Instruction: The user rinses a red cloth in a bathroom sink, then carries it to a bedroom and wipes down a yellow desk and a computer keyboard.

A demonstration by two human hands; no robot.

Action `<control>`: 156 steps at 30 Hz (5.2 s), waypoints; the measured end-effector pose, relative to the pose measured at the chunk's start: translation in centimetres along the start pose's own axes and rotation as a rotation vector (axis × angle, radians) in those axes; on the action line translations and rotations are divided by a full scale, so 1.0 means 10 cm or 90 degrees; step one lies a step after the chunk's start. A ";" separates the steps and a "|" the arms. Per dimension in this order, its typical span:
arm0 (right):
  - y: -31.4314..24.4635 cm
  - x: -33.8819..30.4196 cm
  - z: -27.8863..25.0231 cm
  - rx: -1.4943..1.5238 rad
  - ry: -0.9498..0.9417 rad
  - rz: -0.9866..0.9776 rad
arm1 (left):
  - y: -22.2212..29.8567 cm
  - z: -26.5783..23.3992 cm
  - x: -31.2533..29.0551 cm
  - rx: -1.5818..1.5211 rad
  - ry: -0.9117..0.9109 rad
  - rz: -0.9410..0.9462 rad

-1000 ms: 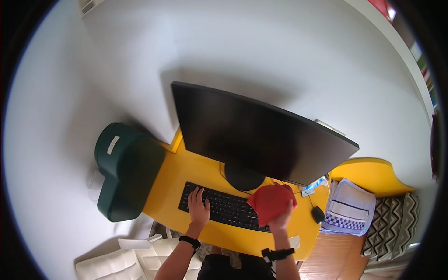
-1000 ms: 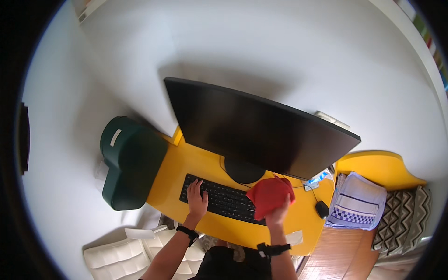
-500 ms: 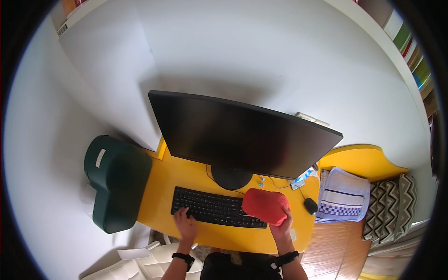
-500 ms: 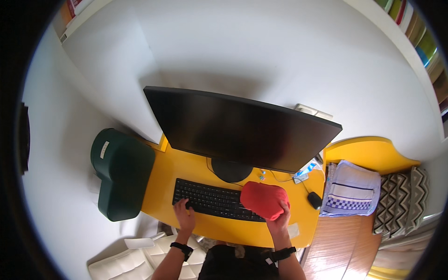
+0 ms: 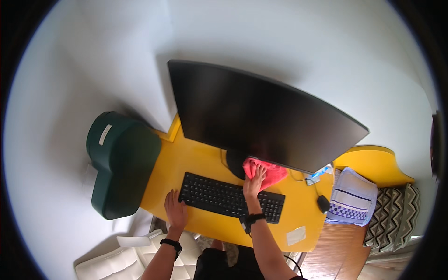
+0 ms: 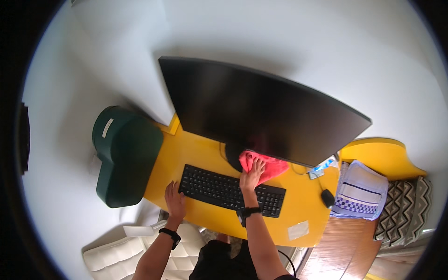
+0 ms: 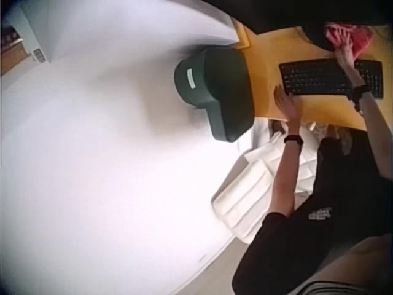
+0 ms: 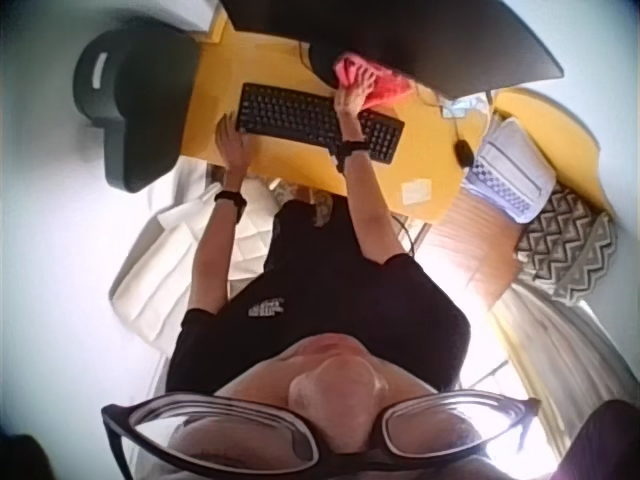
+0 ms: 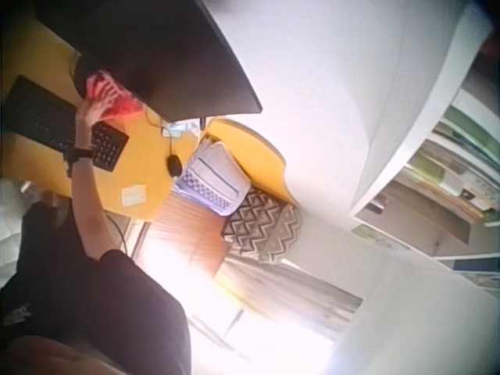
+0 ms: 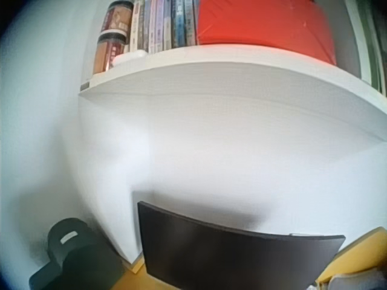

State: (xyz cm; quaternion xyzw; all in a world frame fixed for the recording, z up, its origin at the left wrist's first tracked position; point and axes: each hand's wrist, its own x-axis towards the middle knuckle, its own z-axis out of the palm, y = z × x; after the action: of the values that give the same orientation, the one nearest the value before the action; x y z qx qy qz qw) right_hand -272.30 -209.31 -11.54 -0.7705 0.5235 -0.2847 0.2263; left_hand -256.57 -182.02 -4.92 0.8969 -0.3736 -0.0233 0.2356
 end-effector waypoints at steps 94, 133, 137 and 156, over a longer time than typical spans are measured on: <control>-0.80 0.24 0.24 -0.249 -0.274 -0.180 | -0.45 0.16 -0.11 -0.007 -0.055 -0.016; 0.52 -1.04 -3.38 1.382 0.013 0.554 | 0.31 0.36 -0.65 -0.234 -0.024 -0.245; 0.58 -1.23 -3.44 1.276 0.022 0.597 | 0.08 0.83 -0.93 -0.338 -0.233 -0.259; 0.86 -1.23 -4.28 1.246 -0.006 0.474 | 1.49 0.85 -0.60 -0.934 -0.375 -0.695</control>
State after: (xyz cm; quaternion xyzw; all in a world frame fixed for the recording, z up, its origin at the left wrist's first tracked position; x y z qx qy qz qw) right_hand -310.59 -202.92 11.93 -0.0425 0.2679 -0.4935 0.8264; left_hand -272.56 -190.47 -6.69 0.5350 0.1586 -0.5821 0.5915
